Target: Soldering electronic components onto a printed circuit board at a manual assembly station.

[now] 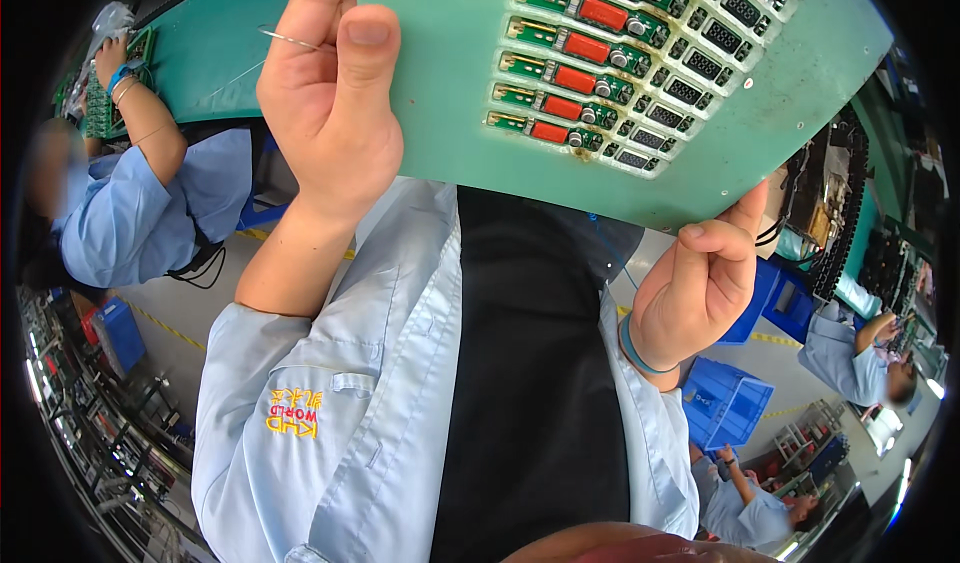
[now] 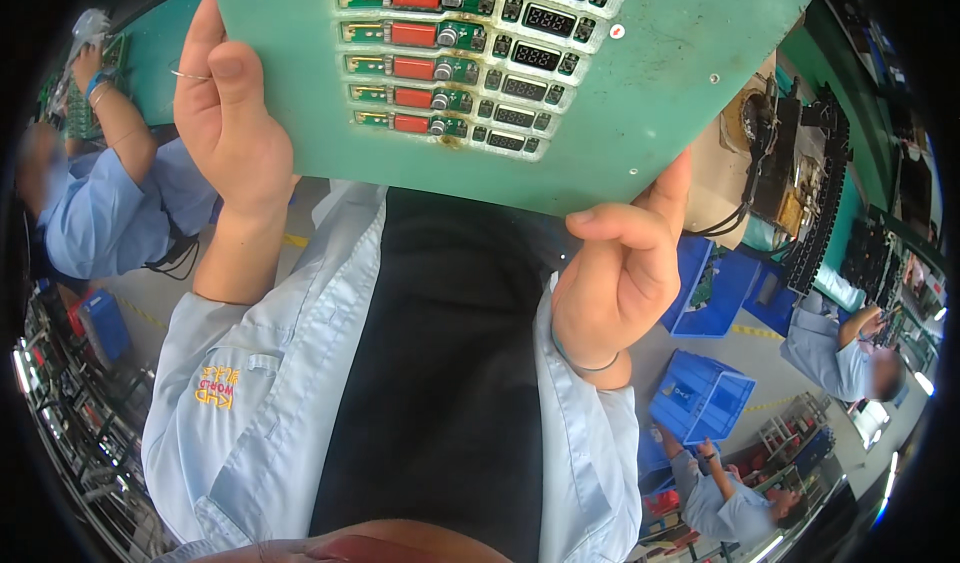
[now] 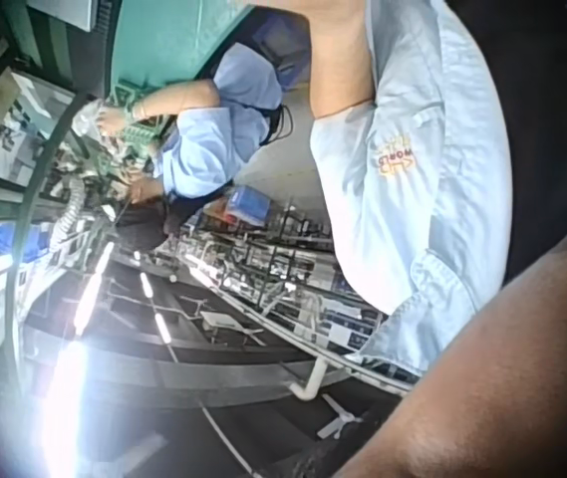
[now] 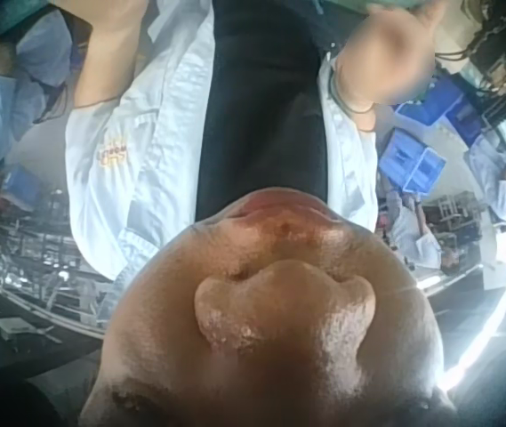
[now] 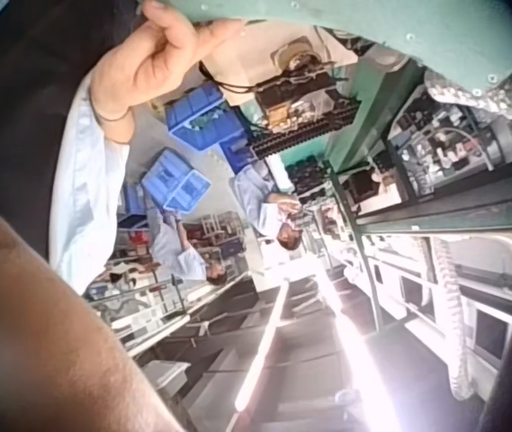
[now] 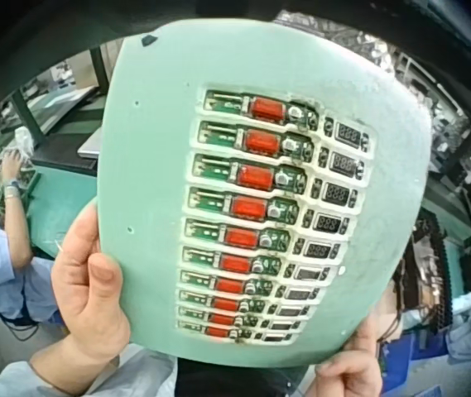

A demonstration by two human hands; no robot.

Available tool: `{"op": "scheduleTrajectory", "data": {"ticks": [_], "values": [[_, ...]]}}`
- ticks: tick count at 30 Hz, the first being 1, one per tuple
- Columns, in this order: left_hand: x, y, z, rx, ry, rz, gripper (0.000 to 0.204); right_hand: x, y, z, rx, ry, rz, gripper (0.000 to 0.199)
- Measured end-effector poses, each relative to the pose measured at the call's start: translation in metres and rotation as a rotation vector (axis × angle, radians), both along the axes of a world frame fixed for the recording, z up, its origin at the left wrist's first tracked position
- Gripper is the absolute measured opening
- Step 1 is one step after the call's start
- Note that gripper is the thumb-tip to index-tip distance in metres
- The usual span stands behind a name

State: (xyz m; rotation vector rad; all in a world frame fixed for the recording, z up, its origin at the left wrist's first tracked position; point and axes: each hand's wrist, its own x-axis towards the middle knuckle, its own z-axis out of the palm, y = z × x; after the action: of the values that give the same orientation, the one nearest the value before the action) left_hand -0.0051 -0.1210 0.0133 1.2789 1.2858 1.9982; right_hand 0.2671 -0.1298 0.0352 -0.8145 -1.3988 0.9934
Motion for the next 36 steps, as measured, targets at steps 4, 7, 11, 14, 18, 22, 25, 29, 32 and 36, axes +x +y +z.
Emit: {"op": "scheduleTrajectory", "data": {"ticks": [4,7,11,14,18,22,25,29,32,36], "values": [[0.001,-0.007,0.005,0.058,0.080,0.026,0.056,-0.003,-0.002,0.001,-0.050,0.022,-0.008,0.023],[0.001,-0.010,0.007,0.089,0.146,0.027,0.056,-0.004,-0.003,0.002,-0.104,0.044,-0.016,0.025],[0.006,-0.012,0.002,0.133,0.156,0.066,0.057,-0.001,-0.003,-0.003,-0.097,0.012,-0.034,0.029],[0.017,-0.009,0.011,0.147,0.149,0.020,0.055,-0.001,-0.004,-0.004,-0.097,0.010,-0.016,0.030],[0.021,-0.008,0.020,0.121,0.133,-0.040,0.053,-0.001,-0.004,-0.002,-0.106,-0.002,0.004,0.031],[0.018,-0.009,0.020,0.010,0.114,-0.068,0.053,0.000,-0.003,-0.001,-0.125,-0.025,0.025,0.032],[0.020,-0.008,0.018,-0.043,0.078,-0.038,0.050,0.004,-0.004,-0.006,-0.132,-0.066,0.028,0.035],[0.022,-0.005,0.018,-0.098,0.036,0.004,0.047,0.005,-0.005,-0.004,-0.130,-0.064,0.019,0.039],[0.024,-0.001,0.016,-0.138,0.010,0.035,0.044,0.006,-0.004,-0.001,-0.128,-0.044,0.007,0.041],[0.025,0.003,0.014,-0.243,-0.091,0.070,0.041,0.012,-0.002,-0.001,-0.010,-0.002,0.128,0.053]]}}
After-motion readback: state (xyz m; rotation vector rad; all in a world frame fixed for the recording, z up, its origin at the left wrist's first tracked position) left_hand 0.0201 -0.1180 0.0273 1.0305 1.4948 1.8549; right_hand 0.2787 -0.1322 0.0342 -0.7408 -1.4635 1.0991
